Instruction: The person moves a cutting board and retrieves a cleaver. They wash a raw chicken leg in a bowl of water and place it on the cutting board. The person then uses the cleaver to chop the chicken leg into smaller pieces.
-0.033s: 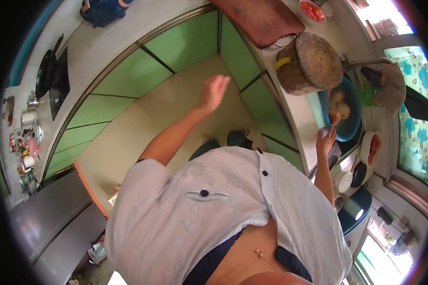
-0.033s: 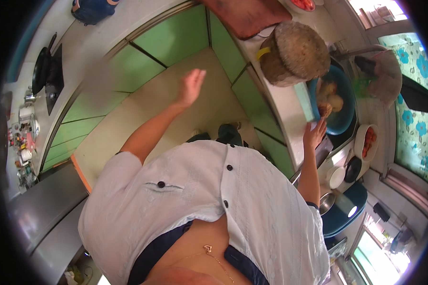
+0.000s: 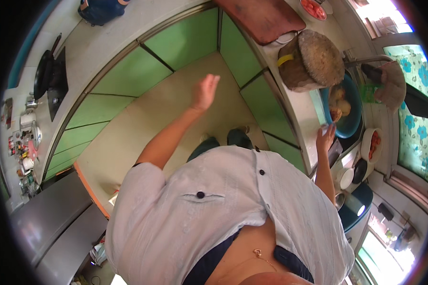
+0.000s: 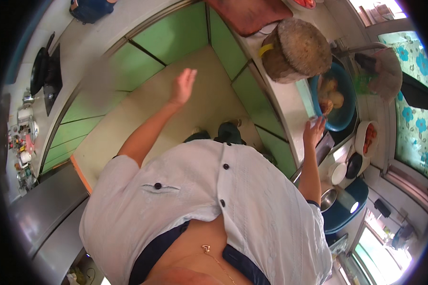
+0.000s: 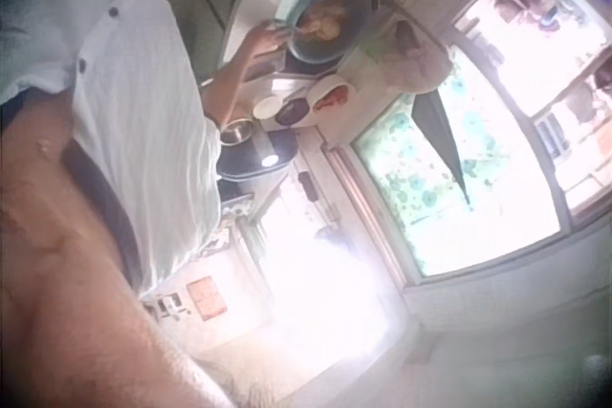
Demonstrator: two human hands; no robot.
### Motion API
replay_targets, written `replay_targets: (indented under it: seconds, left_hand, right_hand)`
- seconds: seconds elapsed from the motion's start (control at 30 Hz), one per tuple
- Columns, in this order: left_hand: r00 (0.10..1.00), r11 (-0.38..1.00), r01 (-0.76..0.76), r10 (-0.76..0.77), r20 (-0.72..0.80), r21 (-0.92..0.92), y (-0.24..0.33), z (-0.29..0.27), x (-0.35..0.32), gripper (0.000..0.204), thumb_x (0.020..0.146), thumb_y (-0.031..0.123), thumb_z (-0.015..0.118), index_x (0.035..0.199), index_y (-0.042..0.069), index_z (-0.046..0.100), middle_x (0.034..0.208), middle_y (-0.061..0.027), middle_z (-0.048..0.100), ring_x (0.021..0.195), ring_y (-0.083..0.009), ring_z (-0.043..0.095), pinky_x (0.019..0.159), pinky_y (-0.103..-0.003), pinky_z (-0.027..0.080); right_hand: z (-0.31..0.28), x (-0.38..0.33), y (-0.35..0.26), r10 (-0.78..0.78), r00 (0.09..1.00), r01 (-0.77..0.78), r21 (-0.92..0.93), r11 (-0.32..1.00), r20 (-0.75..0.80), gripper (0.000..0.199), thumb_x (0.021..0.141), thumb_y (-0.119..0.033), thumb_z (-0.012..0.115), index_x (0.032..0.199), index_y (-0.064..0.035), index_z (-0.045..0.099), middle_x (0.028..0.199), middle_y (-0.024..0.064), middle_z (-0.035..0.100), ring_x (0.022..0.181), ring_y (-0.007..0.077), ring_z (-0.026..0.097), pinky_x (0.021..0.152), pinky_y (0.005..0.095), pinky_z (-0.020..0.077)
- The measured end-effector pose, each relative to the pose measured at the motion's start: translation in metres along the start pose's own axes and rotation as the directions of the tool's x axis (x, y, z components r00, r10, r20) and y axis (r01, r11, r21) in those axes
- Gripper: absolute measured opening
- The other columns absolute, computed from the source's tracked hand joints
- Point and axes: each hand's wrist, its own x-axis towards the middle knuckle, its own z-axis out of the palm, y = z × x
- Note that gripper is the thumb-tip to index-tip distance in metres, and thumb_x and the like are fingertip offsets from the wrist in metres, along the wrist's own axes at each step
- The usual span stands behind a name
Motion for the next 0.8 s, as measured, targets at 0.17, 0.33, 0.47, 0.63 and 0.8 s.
replay_targets:
  seconds: [0.17,0.33,0.47,0.63,0.8]
  left_hand:
    - [0.955,0.962,0.271,-0.274,0.112,0.034,-0.083,-0.031,-0.028,0.018,0.085,0.018,0.051,0.096,0.004,0.051,0.073,-0.0105,0.058,0.066,-0.0237,0.058,0.058,-0.034,0.045]
    - [0.946,0.957,0.225,-0.169,0.278,-0.185,-0.104,0.047,0.018,0.026,0.080,0.022,0.057,0.100,0.005,0.054,0.086,-0.0101,0.061,0.077,-0.0222,0.059,0.070,-0.033,0.047]
    - [0.891,0.833,0.395,-0.247,0.381,-0.386,-0.094,0.134,0.070,0.025,0.083,0.017,0.056,0.105,0.005,0.052,0.092,-0.0052,0.059,0.079,-0.0161,0.057,0.069,-0.028,0.047]
    - [0.544,0.473,0.830,-0.565,0.621,-0.296,-0.050,0.178,0.118,0.046,0.082,0.018,0.053,0.124,0.007,0.038,0.081,-0.0014,0.054,0.070,-0.0105,0.048,0.061,-0.029,0.040]
    - [0.490,0.267,0.870,-0.559,0.669,-0.414,-0.039,0.209,0.140,0.022,0.083,0.018,0.047,0.105,0.017,0.050,0.075,0.0035,0.053,0.068,-0.0109,0.048,0.059,-0.034,0.037]
  right_hand:
    - [-0.016,-0.046,-0.090,-0.074,0.991,0.095,0.197,0.976,-0.113,0.047,0.076,-0.012,0.055,0.121,-0.0055,0.043,0.127,0.0218,0.036,0.116,0.0380,0.035,0.097,0.0422,0.0306]
    - [-0.039,-0.044,-0.175,-0.262,0.945,0.312,0.291,0.904,-0.198,0.044,0.073,-0.003,0.054,0.116,-0.0049,0.046,0.122,0.0211,0.041,0.110,0.0377,0.042,0.088,0.0420,0.0395]
    - [-0.034,-0.038,-0.190,-0.184,0.977,0.214,0.452,0.866,-0.110,0.040,0.071,0.001,0.053,0.111,-0.0038,0.049,0.115,0.0186,0.046,0.103,0.0355,0.048,0.083,0.0390,0.0432]
    - [-0.014,-0.023,-0.183,-0.034,0.998,0.062,0.577,0.814,-0.059,0.032,0.072,0.001,0.051,0.104,-0.0024,0.053,0.104,0.0166,0.052,0.088,0.0318,0.055,0.074,0.0361,0.0472]
    - [-0.018,-0.005,-0.186,0.063,0.997,-0.023,0.625,0.780,-0.042,0.023,0.074,0.001,0.050,0.094,-0.0037,0.058,0.091,0.0147,0.053,0.066,0.0266,0.055,0.059,0.0328,0.0465]
